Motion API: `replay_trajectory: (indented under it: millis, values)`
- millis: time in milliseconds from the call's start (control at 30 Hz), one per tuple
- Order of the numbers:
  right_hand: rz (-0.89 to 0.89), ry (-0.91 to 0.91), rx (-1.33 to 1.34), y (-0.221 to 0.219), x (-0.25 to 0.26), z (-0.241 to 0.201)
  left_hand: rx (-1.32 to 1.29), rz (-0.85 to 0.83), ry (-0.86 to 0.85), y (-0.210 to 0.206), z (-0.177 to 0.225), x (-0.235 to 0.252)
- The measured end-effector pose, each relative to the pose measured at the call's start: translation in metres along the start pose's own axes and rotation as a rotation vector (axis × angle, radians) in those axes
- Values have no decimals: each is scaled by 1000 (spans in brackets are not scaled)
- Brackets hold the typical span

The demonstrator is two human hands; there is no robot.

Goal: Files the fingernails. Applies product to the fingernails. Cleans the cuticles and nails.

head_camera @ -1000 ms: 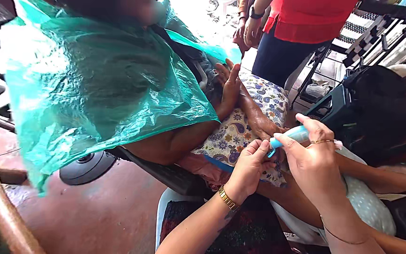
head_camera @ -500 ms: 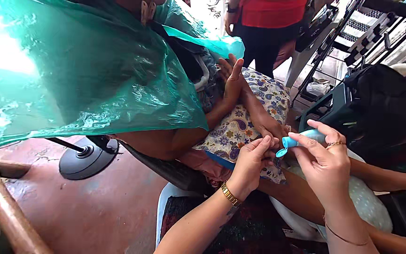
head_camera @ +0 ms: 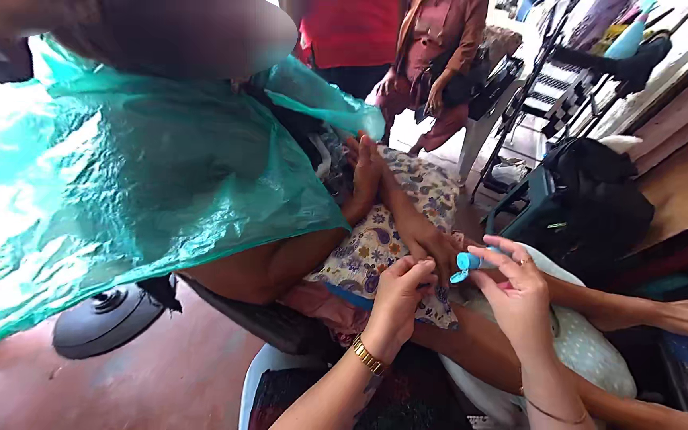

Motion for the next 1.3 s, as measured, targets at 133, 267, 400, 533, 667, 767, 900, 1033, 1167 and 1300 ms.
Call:
replay_trajectory:
  millis: [133,267,400,533,667,767,900,1033,1167,1300]
  values:
    - [138,-138,178,13,-34,20,-48,2,46,-1,5,2]
    - [190,-267,278,18,-55,33,-99,-73,30,-1,5,0]
    - [199,-276,290,17,-61,31,-54,7,8,-2,4,2]
    - [180,-211,237,13,-65,23,57,19,-68,-3,9,1]
    - [168,-196,194,14,-72,24,207,-61,-180,-1,9,-2]
    - [163,-215,194,14,-76,25,221,-39,-158,2,9,-6]
    - [144,-187,182,12,-69,21,152,-126,-100,5,13,-7]
    - [80,-53,48,2,-39,-3,117,-122,-60,6,15,-9]
    - [19,120,-101,-17,-5,-34,91,-82,-60,7,14,-6]
    - [-45,262,-214,-34,16,-58,64,-41,-78,8,16,-4]
Point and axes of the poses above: each hand's wrist, its own x-axis towards the middle knuckle, its own y-axis out of the back of the hand, z = x × y, the point moved 6 cm from there along x, towards the middle knuckle, and after that the axes turned 5 degrees about y, right-handed, at the moved point
